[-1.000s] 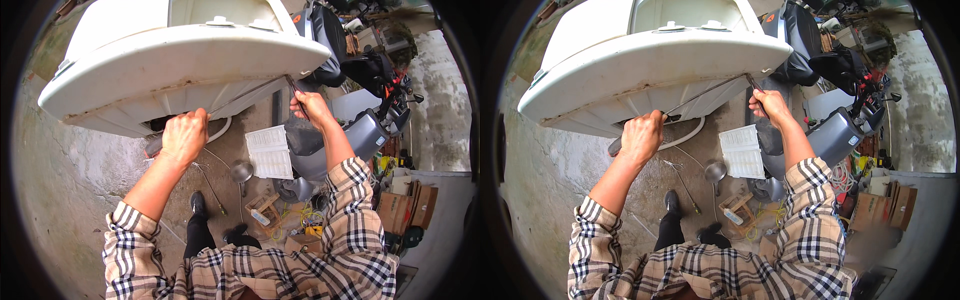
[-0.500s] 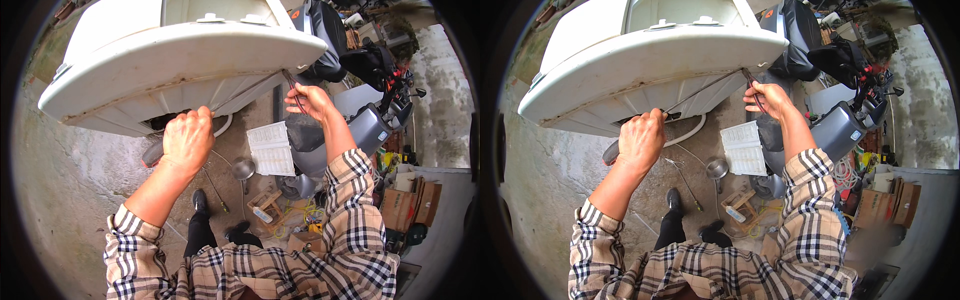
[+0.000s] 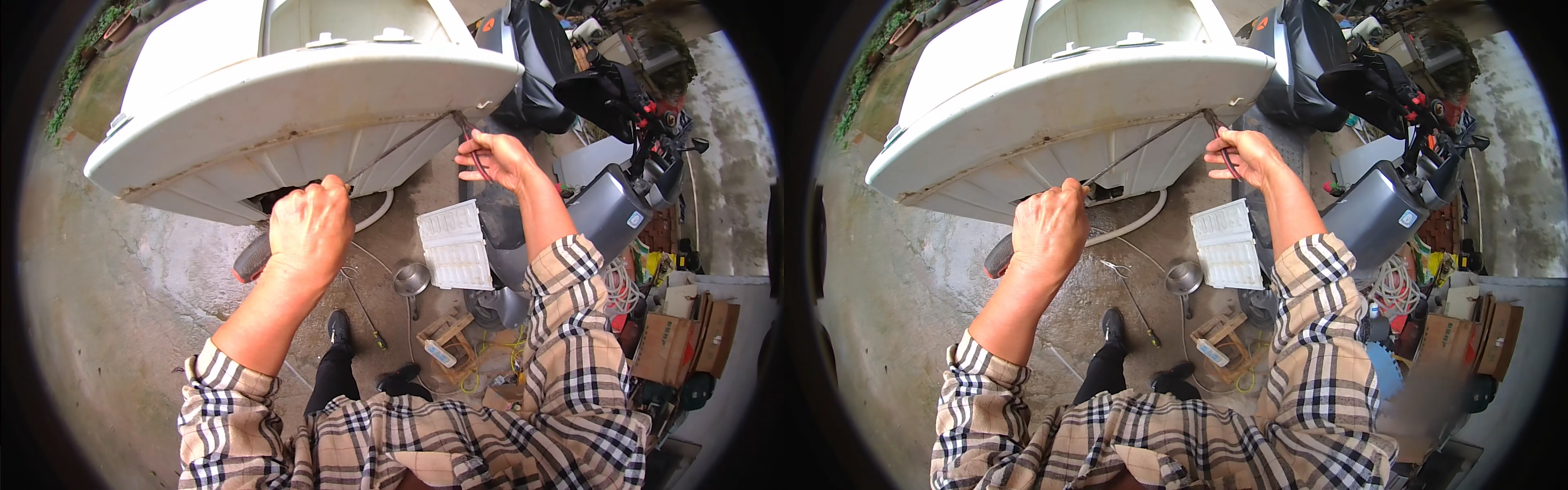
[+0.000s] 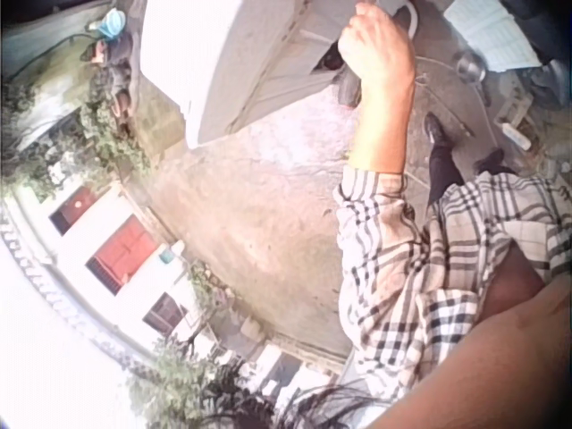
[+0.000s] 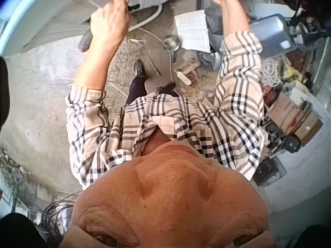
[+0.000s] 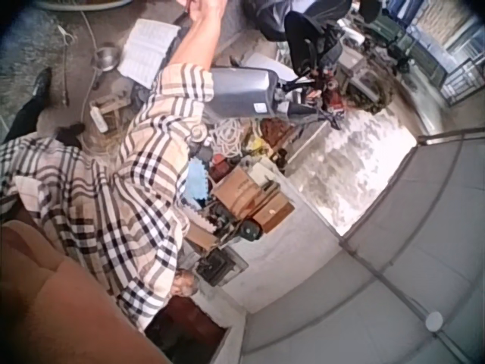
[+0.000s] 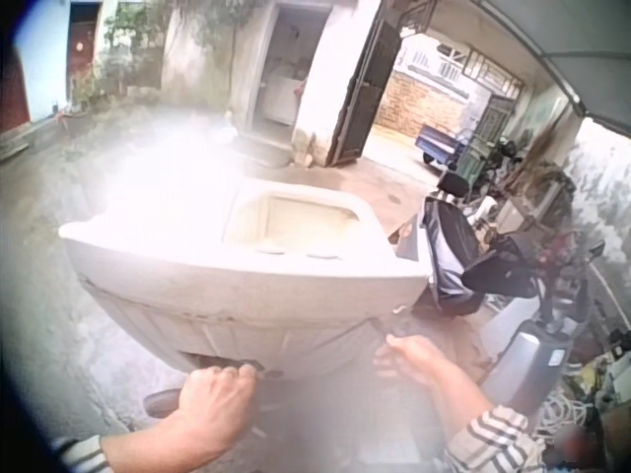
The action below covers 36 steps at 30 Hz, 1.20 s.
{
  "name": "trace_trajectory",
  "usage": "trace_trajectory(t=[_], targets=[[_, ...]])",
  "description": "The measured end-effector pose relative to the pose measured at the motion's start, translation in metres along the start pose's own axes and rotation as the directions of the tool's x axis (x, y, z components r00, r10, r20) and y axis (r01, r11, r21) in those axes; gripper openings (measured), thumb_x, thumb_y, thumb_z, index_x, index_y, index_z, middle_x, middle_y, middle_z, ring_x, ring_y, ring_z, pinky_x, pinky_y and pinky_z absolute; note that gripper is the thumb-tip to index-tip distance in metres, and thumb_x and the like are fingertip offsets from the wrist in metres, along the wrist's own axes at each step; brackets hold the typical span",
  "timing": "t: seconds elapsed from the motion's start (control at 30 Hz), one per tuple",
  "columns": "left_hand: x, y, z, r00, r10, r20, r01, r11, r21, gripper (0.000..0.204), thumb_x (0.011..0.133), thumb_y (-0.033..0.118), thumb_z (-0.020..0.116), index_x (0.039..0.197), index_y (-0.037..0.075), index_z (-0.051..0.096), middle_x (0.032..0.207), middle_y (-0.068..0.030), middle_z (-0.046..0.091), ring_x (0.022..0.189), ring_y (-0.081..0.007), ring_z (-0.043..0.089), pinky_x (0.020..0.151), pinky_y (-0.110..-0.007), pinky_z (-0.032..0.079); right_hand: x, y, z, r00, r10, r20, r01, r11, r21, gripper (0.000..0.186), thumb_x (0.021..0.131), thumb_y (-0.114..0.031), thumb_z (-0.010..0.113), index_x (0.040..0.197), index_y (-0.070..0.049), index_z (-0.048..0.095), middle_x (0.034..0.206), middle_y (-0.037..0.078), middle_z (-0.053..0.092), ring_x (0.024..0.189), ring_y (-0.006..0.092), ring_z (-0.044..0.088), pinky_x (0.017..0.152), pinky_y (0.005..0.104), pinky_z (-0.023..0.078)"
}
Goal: The person uses pliers and a screwdriver to remove screws from the underside of a washing machine lid. They then use a soldering iron to work on the lid's edge and internal components.
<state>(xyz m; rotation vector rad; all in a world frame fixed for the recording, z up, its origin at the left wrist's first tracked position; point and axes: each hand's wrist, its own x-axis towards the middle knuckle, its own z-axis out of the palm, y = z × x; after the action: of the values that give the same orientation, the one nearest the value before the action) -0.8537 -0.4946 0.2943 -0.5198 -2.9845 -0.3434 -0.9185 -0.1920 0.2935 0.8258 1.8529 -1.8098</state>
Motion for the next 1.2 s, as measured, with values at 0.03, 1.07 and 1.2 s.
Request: trace_trajectory(t=[0.03, 1.07, 1.2], targets=[[-0.001, 0.002, -0.001, 1.000, -0.016, 0.025, 0.015, 1.000, 0.011, 0.021, 0.088, 0.019, 0.051, 0.075, 0.003, 0.054, 0.064, -0.0175, 0.061, 0.064, -0.0333, 0.063, 0.058, -0.043, 0.049, 0.000, 0.000, 0.000, 1.000, 0.004, 0.014, -0.004, 1.000, 0.001, 0.037, 0.096, -0.025, 0.044, 0.104, 0.009, 0.054, 0.106, 0.019, 0.055, 0.104, 0.0304, 0.057, 0.083, 0.0472, 0.053], [0.045, -0.069, 0.012, 0.976, 0.206, -0.069, -0.213, 0.971, -0.107, 0.022, 0.086, 0.019, 0.055, 0.071, 0.002, 0.055, 0.059, -0.0194, 0.058, 0.058, -0.0357, 0.060, 0.056, -0.044, 0.047, 0.003, -0.006, 0.021, 0.980, -0.053, -0.192, -0.035, 0.903, -0.428, 0.035, 0.093, -0.029, 0.048, 0.081, 0.001, 0.061, 0.069, 0.008, 0.058, 0.061, 0.0182, 0.056, 0.055, 0.0306, 0.047], [0.050, -0.058, 0.018, 0.982, 0.185, -0.026, -0.187, 0.968, -0.168, 0.023, 0.087, 0.019, 0.055, 0.071, 0.002, 0.054, 0.060, -0.0194, 0.058, 0.060, -0.0368, 0.060, 0.057, -0.045, 0.046, 0.008, 0.015, 0.014, 0.839, -0.461, -0.289, 0.052, 0.597, -0.801, 0.035, 0.086, -0.031, 0.056, 0.070, -0.001, 0.065, 0.062, 0.007, 0.060, 0.053, 0.0146, 0.056, 0.054, 0.0304, 0.046]])
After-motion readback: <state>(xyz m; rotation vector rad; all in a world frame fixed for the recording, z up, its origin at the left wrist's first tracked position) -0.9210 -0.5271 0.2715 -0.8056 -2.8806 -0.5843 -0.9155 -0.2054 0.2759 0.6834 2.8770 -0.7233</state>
